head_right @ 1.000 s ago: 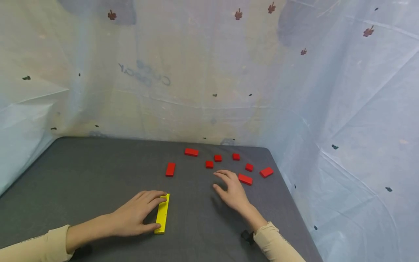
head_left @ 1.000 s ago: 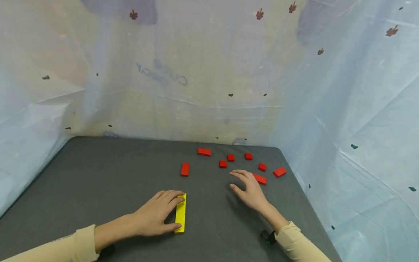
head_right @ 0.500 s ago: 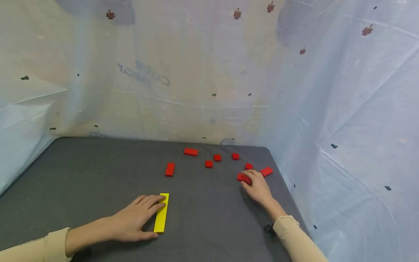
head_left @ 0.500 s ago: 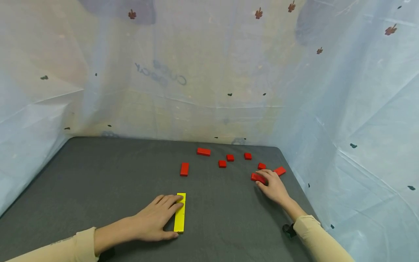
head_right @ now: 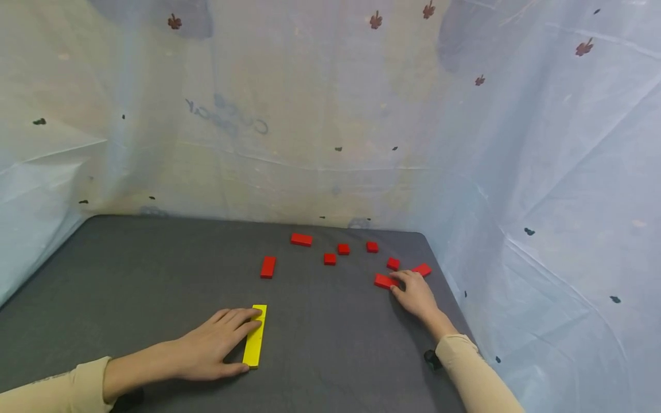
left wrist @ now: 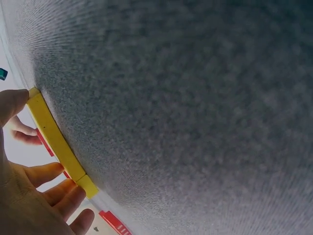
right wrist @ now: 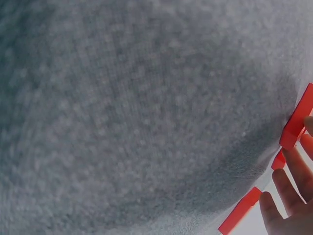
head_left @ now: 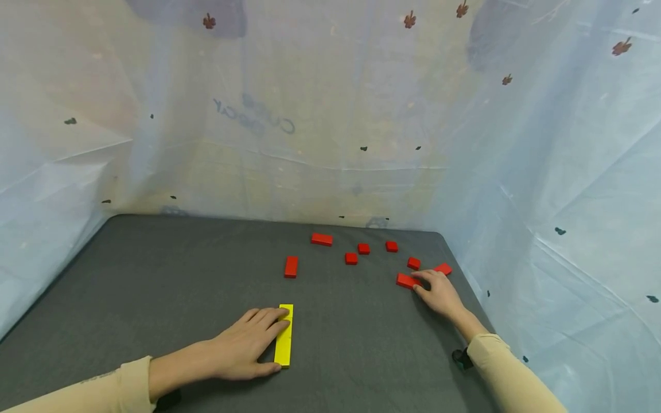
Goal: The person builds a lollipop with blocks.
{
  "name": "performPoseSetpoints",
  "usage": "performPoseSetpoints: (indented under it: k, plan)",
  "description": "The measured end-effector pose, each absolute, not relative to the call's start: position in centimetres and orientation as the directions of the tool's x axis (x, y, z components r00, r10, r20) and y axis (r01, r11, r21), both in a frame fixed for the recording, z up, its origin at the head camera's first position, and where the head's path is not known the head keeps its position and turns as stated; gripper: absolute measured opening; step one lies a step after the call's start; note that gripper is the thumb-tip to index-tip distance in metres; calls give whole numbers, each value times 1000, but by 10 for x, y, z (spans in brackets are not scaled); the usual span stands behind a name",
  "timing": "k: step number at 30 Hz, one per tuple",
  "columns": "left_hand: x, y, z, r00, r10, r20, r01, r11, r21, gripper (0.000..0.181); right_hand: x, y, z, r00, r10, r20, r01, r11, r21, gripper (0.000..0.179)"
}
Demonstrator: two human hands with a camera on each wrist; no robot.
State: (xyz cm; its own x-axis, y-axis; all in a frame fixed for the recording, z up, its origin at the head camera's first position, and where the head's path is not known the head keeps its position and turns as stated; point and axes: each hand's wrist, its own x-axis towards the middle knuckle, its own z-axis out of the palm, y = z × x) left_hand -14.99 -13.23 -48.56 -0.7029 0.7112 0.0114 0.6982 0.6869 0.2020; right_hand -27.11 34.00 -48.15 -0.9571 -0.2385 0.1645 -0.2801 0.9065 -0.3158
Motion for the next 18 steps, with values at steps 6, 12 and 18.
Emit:
performPoseSetpoints:
  k: [6,12,18]
  plan:
    - [-151,-132,-484,-706,707,-29,691,698,188,83,-271,340,-484,-952,-253,174,-297,905,-305,34]
    - [-151,-131,-484,-699,715,-9,701,688,186,82,-273,343,-487,-940,-278,199,-328,898,-294,34]
    - [-151,-132,-484,-702,712,-7,699,691,184,82,-274,342,-487,-934,-292,204,-344,891,-298,34]
